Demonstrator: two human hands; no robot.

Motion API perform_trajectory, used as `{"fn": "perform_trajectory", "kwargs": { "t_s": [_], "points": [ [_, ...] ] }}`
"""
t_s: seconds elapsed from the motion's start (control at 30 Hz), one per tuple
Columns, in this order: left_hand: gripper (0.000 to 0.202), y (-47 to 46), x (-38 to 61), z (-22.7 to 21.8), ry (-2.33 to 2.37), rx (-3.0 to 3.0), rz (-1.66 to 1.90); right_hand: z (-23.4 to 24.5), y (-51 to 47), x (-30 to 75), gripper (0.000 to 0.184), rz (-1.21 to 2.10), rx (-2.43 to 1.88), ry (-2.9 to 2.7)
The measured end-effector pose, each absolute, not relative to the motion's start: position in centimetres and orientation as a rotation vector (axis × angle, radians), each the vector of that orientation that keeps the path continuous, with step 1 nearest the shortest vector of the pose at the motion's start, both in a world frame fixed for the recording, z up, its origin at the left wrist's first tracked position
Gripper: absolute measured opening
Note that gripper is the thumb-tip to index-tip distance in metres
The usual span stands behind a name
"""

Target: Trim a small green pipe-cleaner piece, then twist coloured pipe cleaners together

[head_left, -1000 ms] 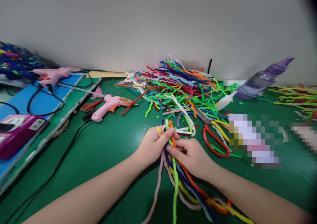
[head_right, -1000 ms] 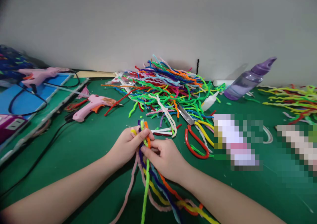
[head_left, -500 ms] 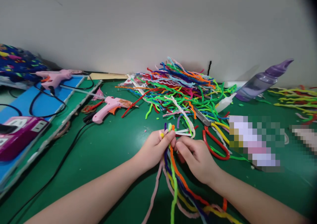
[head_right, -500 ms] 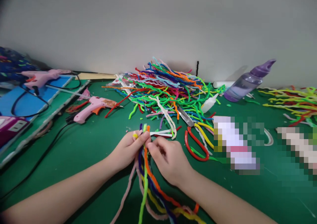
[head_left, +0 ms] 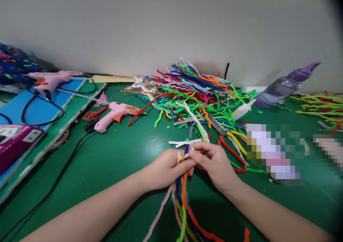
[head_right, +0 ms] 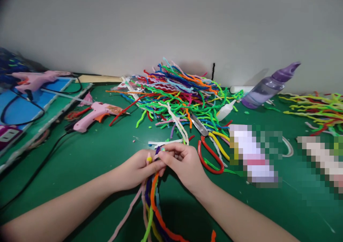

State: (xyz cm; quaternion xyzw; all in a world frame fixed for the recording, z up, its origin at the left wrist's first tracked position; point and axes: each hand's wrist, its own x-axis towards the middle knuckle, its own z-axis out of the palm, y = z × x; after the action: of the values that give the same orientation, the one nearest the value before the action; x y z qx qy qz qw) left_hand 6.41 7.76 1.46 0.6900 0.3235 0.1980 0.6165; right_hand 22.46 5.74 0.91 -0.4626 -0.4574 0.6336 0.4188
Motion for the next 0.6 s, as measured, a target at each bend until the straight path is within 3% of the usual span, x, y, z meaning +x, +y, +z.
{"fn": "perform_trajectory", "kwargs": {
  "t_s": [0.27,0.6],
  "points": [
    [0.031,7.67,6.33,1.48,0.668,1.469,0.509,1.53,5.31,22.54,0.021,1.432,-1.201,-1.289],
    [0.040,7.35,6.36,1.21,0.575,1.241,0.528,0.96,5.44,22.45,0.021,1.320,-1.144,-1.346]
  ]
}}
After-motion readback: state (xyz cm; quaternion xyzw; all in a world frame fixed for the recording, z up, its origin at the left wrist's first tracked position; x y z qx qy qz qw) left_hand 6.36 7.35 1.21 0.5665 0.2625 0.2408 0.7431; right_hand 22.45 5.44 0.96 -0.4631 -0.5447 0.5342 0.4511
